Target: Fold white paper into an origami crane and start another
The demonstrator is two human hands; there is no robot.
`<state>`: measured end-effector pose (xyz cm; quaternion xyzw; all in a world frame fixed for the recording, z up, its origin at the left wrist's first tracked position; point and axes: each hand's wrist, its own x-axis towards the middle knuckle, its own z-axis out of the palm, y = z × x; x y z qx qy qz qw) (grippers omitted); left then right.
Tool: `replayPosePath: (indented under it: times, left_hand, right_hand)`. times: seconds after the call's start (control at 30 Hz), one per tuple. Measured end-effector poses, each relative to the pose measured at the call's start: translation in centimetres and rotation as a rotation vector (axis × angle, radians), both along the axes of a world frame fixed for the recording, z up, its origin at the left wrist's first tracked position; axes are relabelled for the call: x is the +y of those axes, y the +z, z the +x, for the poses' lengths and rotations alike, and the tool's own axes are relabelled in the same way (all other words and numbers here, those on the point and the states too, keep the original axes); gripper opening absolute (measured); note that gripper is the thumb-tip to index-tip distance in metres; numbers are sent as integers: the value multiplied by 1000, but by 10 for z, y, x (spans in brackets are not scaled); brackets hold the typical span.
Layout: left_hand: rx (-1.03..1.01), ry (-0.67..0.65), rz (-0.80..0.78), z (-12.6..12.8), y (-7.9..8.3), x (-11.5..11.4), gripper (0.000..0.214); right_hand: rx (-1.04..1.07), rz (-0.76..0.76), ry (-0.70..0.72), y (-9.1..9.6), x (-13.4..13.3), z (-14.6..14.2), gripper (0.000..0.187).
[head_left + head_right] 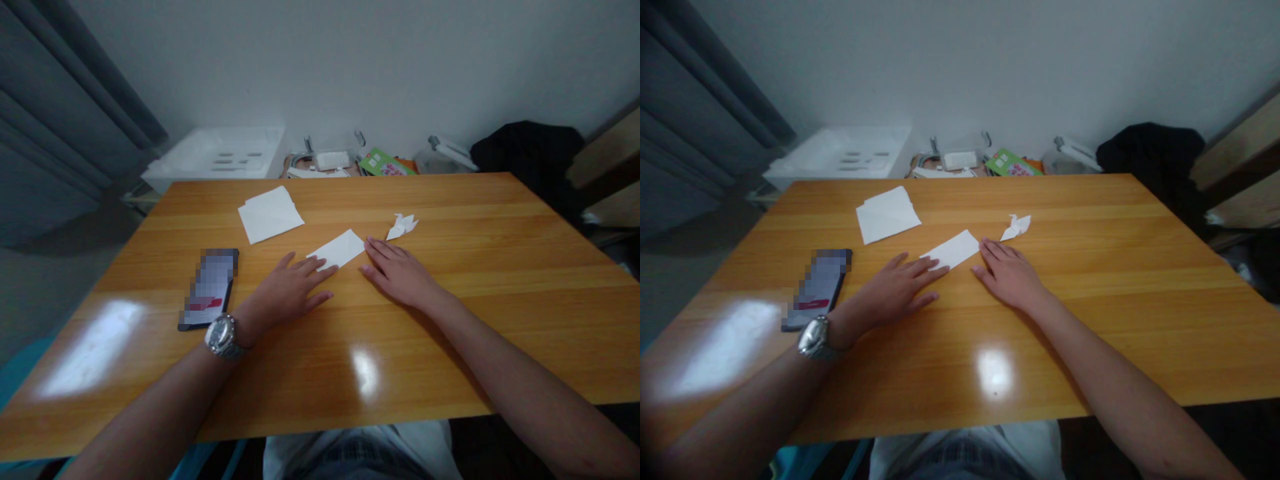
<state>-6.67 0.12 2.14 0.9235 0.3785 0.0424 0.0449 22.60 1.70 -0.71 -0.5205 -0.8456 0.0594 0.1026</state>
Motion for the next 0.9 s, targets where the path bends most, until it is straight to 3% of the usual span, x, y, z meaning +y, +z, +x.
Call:
replayPosePath:
  times: [0.13,0.3,0.57,0.9]
  left_hand:
    - [32,59,85,9,-8,-6,57]
    - [13,138,154,6,-15,-3,56]
    - [-5,115,137,3,-18,0,54]
    - [-18,39,59,2,-13,5,58]
  right_hand:
    - [32,22,42,5,1,2,61]
    - [62,38,212,16,-3,1,52]
    - [130,-22,453,23,-11,-7,43]
    - [153,-25,394,14,-5,-1,48]
